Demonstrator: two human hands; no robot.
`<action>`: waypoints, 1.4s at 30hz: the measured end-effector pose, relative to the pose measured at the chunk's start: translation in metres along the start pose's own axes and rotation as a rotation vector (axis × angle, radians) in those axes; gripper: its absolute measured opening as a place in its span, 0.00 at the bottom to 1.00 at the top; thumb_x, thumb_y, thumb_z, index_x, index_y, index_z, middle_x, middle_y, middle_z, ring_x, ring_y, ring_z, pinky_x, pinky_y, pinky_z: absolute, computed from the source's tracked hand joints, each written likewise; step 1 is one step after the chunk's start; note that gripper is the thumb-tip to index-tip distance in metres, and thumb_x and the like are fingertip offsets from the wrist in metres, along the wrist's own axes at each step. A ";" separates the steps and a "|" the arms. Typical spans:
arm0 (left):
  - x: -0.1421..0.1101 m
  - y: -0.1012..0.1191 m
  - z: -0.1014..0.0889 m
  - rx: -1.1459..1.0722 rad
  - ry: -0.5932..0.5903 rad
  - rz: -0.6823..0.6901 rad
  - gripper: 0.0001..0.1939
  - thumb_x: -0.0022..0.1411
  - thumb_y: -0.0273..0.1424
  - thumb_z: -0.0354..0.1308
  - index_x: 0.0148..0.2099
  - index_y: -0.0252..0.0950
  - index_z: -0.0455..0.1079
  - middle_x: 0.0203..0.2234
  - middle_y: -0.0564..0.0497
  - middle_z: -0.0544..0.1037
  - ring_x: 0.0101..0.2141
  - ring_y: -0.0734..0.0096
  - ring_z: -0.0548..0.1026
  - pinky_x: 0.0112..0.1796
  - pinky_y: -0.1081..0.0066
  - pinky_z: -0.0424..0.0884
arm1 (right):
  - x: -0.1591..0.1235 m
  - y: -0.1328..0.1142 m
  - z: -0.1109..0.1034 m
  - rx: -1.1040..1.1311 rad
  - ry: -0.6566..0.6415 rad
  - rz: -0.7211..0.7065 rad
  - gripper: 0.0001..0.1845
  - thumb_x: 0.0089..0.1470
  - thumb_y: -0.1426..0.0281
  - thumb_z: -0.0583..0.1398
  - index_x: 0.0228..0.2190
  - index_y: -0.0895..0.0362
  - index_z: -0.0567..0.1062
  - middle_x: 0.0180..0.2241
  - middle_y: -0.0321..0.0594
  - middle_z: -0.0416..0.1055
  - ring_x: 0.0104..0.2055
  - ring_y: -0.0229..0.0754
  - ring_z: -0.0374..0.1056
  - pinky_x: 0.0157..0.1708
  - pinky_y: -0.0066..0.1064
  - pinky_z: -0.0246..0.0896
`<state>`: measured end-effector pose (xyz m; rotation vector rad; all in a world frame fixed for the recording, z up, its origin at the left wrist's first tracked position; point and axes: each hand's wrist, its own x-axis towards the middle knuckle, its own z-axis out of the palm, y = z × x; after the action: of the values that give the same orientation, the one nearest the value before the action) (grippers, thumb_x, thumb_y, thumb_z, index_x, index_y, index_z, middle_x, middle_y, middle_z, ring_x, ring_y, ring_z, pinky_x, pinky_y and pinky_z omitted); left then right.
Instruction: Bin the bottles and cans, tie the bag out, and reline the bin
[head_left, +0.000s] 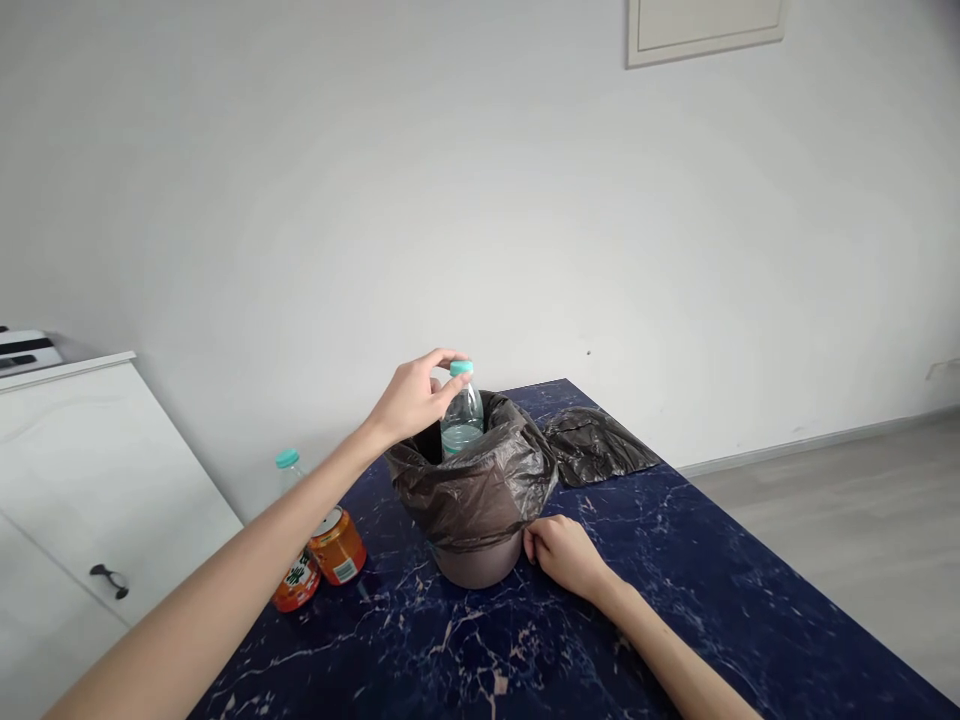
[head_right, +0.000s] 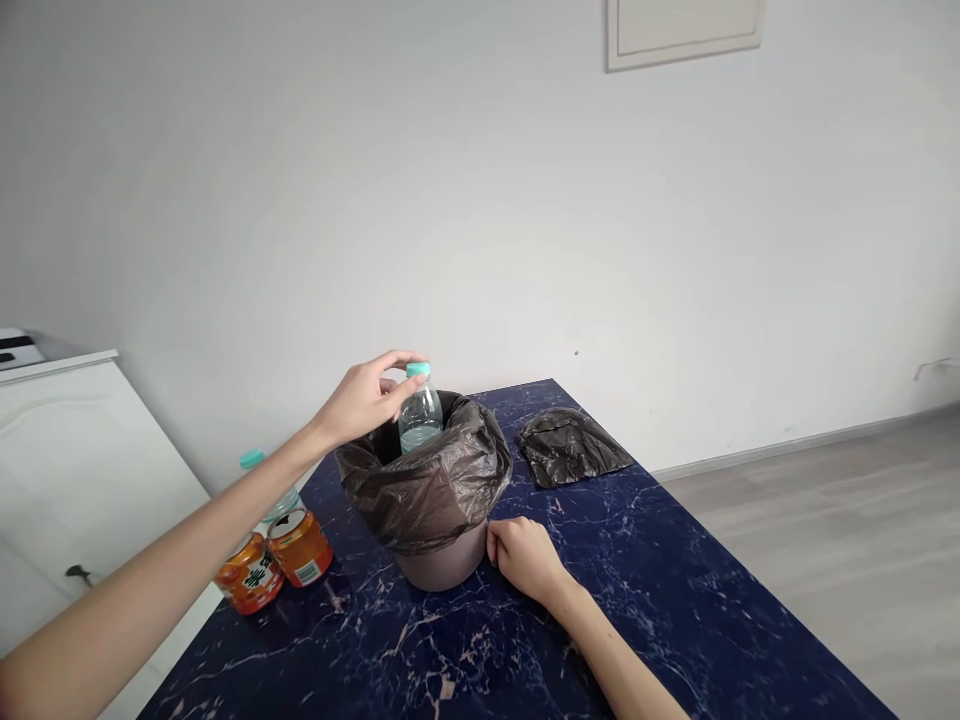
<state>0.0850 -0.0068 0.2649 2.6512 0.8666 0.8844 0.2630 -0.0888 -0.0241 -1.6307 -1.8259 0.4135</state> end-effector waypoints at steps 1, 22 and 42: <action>0.001 -0.002 0.002 0.011 -0.020 -0.012 0.18 0.71 0.44 0.57 0.56 0.40 0.72 0.53 0.45 0.81 0.20 0.77 0.75 0.26 0.70 0.71 | 0.000 0.000 0.000 0.001 -0.003 -0.002 0.16 0.50 0.82 0.54 0.23 0.52 0.77 0.30 0.33 0.80 0.34 0.40 0.74 0.38 0.28 0.55; 0.011 -0.056 0.027 0.528 -0.349 -0.054 0.19 0.67 0.44 0.58 0.53 0.42 0.80 0.55 0.43 0.82 0.53 0.49 0.80 0.45 0.63 0.74 | -0.001 -0.002 -0.003 0.013 -0.013 -0.009 0.15 0.50 0.82 0.53 0.23 0.53 0.75 0.30 0.32 0.81 0.34 0.40 0.74 0.37 0.27 0.54; -0.044 -0.144 -0.098 0.796 -0.170 -0.511 0.35 0.59 0.54 0.54 0.58 0.35 0.76 0.56 0.37 0.81 0.57 0.39 0.77 0.52 0.54 0.73 | -0.003 -0.004 -0.003 -0.029 -0.052 0.014 0.17 0.53 0.82 0.52 0.25 0.52 0.76 0.33 0.33 0.81 0.37 0.41 0.75 0.40 0.28 0.55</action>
<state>-0.0697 0.0842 0.2687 2.7609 2.0526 0.1869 0.2624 -0.0930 -0.0203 -1.6675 -1.8677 0.4422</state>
